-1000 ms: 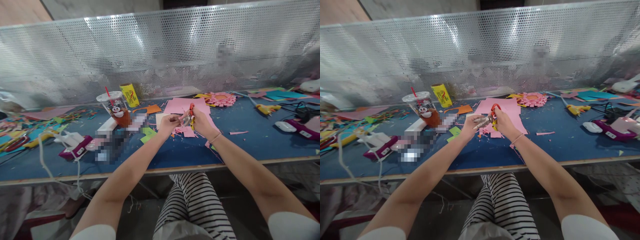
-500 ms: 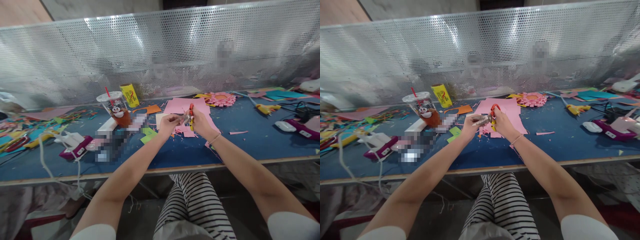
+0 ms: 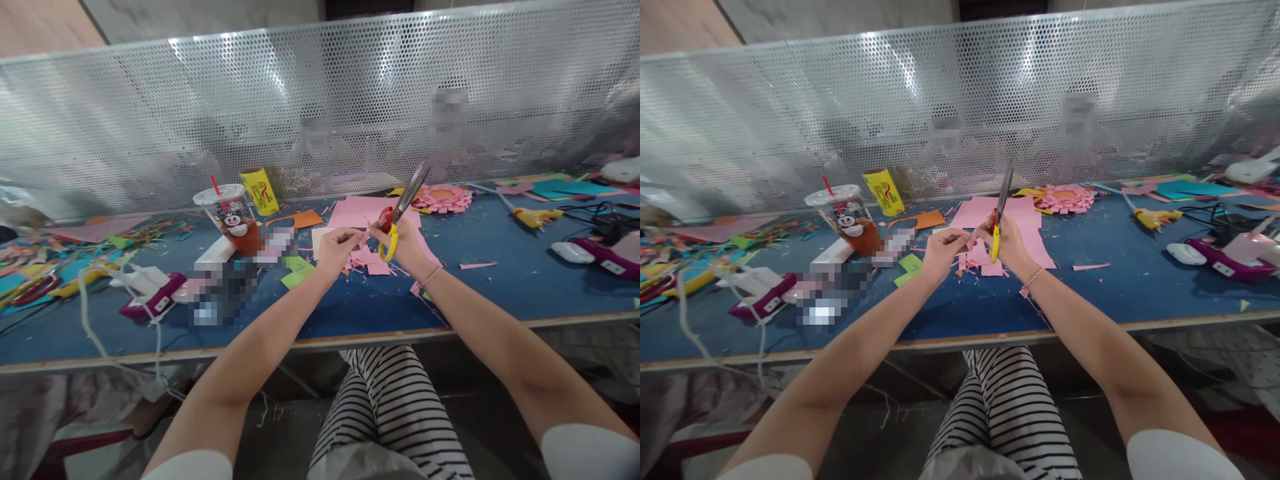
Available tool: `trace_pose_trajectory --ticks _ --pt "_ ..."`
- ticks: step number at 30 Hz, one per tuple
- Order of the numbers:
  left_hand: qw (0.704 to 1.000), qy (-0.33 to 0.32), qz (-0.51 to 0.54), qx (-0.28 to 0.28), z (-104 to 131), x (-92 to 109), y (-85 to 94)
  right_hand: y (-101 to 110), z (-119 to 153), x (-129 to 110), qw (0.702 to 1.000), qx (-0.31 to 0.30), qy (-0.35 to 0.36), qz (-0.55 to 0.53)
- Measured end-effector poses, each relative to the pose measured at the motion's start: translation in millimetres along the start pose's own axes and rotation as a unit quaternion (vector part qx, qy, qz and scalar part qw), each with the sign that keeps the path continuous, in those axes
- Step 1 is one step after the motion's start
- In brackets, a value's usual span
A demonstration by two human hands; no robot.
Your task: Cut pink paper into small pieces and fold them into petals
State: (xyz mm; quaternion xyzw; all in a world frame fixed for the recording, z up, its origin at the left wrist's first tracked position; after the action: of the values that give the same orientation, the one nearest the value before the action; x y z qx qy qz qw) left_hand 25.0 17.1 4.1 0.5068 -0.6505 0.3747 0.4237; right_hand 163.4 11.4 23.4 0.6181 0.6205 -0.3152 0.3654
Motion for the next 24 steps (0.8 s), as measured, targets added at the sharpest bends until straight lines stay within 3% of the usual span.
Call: trace_pose_trajectory --ticks 7,13,18,24 --pt "0.999 0.003 -0.025 0.035 -5.4 -3.7 5.7 0.4 -3.6 11.4 1.0 0.006 0.009 0.009" --pt "0.999 0.026 -0.028 0.024 -5.9 -5.1 6.0 0.5 -2.6 11.9 0.999 0.005 0.031 0.02" --pt "0.988 0.087 0.127 0.014 -3.7 -7.8 0.4 5.5 -1.2 7.5 0.992 0.024 0.087 0.091" --pt "0.97 0.085 0.214 0.074 -9.8 -13.1 8.4 2.0 -4.5 16.1 0.993 -0.028 0.105 0.05"
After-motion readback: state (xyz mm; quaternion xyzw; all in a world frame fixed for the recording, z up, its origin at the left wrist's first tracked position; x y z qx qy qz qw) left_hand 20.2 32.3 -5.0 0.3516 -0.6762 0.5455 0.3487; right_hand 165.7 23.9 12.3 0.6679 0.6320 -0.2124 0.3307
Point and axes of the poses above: each hand's wrist, its own z-axis away from the middle knuckle, its own y-axis out of the back of the hand, x = y × z, the point moved 4 cm from there along -z, towards the middle knuckle, and after that the axes turned 3 degrees about z, right-handed, at the moved point
